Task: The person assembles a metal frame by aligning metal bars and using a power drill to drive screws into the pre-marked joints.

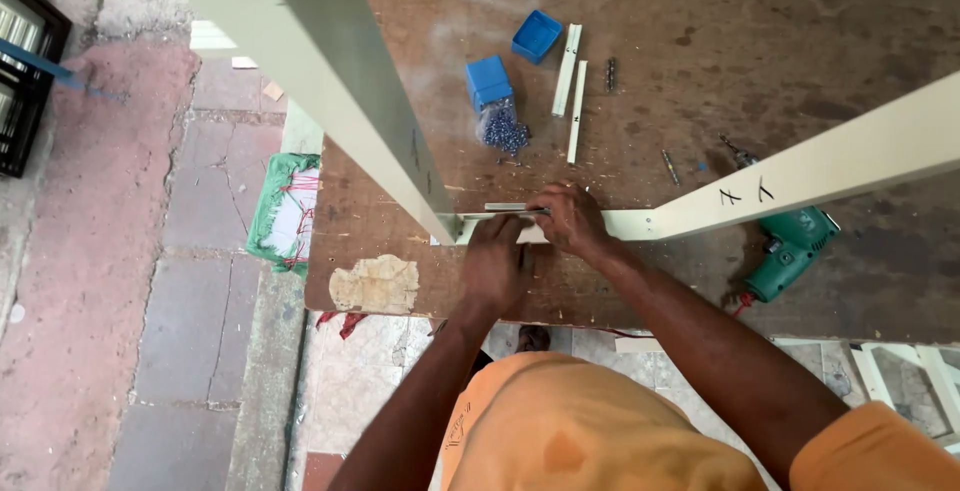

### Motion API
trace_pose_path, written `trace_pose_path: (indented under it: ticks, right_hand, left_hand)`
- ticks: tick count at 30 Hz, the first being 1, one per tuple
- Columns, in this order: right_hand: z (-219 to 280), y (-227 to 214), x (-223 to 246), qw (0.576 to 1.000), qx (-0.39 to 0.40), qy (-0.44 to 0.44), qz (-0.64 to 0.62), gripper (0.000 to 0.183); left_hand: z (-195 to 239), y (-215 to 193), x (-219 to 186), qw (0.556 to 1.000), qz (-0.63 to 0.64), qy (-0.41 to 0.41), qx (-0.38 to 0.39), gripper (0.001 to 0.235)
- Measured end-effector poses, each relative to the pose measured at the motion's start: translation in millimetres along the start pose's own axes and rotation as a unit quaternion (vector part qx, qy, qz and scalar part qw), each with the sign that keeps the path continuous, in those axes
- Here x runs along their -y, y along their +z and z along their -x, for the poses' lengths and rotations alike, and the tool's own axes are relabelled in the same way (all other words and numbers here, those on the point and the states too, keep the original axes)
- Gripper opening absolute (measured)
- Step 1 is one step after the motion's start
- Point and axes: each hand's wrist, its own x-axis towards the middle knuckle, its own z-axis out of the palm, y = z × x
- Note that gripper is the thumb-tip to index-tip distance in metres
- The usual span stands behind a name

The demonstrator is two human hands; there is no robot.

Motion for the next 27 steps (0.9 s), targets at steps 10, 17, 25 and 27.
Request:
trace_pose_path:
  ticks: [10, 17, 25, 27]
  right_hand:
    - [-8, 6, 9, 0.997, 0.052, 0.053, -0.011, 0.03]
    - [31, -22, -16, 0.993, -0.034, 0.079, -0.079, 0.019]
    - [31, -5, -38, 0.975, -0.084, 0.106, -0.176, 0.016]
    - [33, -1, -39, 0.972, -0.085, 0.111, -0.188, 0.017]
  left_hand:
    - [-27, 39, 64, 0.993, -0.094, -0.052, 0.045, 0.02]
    - [-37, 39, 67, 0.994, -0.068, -0.076, 0.03, 0.017]
    - [-46, 40, 59, 0.992, -0.107, -0.031, 0.054, 0.02]
    - [-47, 46, 57, 0.993, -0.1, 0.023, 0.054, 0.018]
